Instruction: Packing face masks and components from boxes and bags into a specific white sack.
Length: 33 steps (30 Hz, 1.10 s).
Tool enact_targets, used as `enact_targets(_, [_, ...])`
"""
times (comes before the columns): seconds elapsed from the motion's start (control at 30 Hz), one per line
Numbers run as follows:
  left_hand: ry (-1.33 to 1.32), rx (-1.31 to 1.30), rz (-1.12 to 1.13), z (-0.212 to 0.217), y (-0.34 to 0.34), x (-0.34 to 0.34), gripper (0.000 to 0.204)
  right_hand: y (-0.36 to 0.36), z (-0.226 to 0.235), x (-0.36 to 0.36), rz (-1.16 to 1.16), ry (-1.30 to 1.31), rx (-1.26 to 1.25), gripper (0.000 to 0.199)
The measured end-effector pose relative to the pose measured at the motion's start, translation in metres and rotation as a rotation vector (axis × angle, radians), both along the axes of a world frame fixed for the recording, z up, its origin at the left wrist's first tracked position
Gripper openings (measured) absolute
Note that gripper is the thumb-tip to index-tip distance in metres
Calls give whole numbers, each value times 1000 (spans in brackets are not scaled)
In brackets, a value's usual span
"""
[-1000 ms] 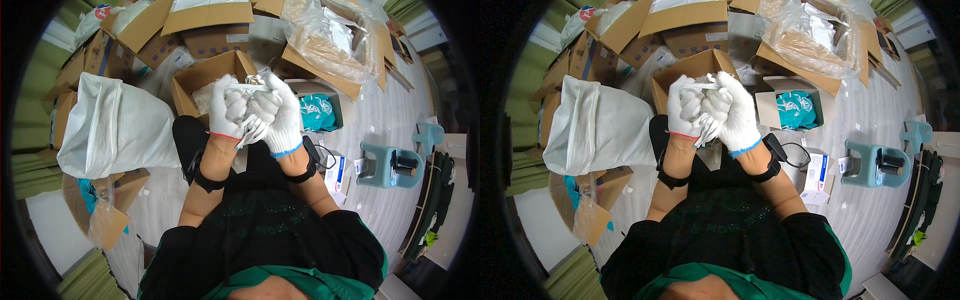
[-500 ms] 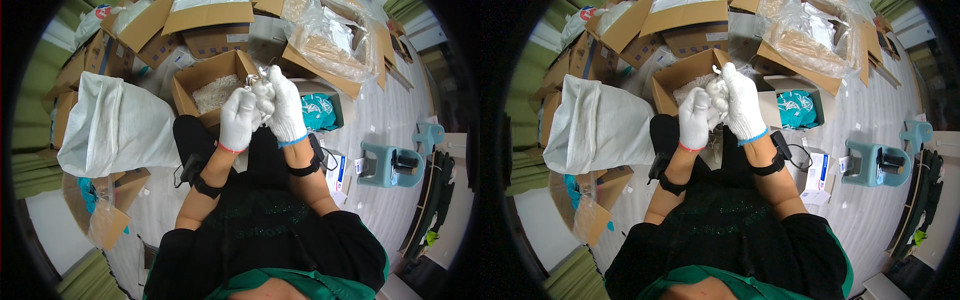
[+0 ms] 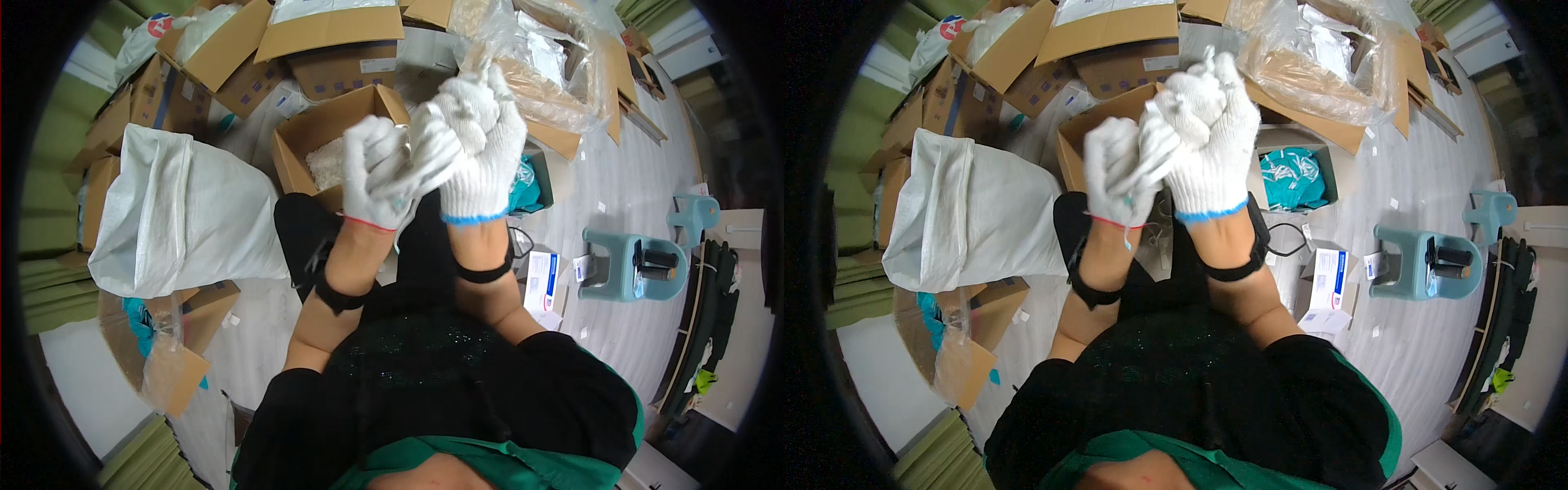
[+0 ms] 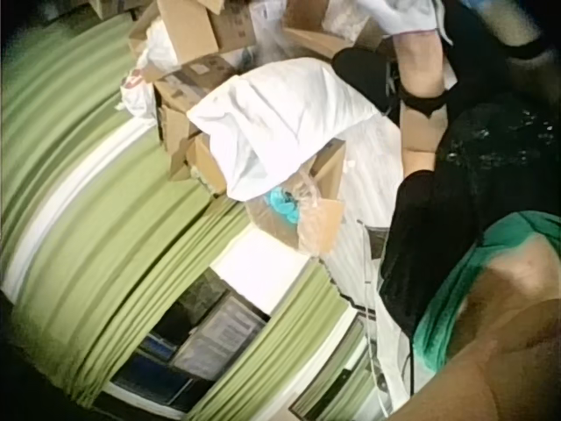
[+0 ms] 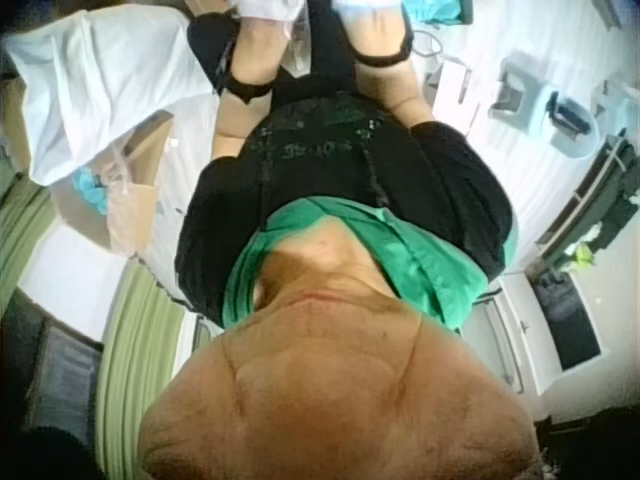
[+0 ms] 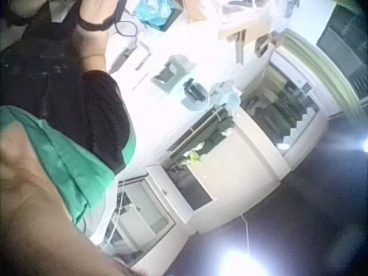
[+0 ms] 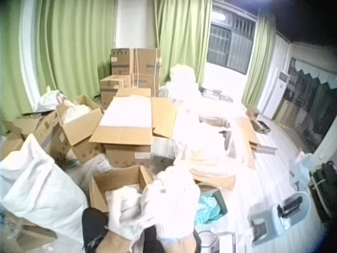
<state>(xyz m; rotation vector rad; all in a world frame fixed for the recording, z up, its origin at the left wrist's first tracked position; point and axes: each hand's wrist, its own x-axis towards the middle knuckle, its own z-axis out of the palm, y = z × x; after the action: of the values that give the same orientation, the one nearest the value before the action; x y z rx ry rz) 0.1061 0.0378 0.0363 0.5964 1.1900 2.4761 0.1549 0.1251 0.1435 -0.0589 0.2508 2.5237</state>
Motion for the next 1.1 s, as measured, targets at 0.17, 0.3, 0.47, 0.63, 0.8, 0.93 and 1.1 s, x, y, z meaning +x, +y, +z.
enact_targets(0.17, [-833,24,-382,16,-9,-17,22,5,-20,-13,327,-265,544,39])
enact_targets(0.3, [-619,207,-1002,-18,-39,-89,26,11,-48,1,373,-605,974,39])
enact_targets(0.47, [810,-658,-400,3,-33,-81,19,6,-66,-1,442,-827,1251,38])
enact_targets(0.63, [510,-620,-607,21,-40,-65,15,12,-69,7,518,-749,1192,31])
enact_targets(0.8, [509,-182,-96,-4,-18,-42,13,-9,-63,14,408,-269,489,21])
enact_targets(0.93, [-561,416,-576,-27,-8,-40,22,-13,-46,-2,217,-70,307,23])
enact_targets(1.1, [-1004,578,-435,-62,12,-72,25,8,-68,-21,14,-144,401,25])
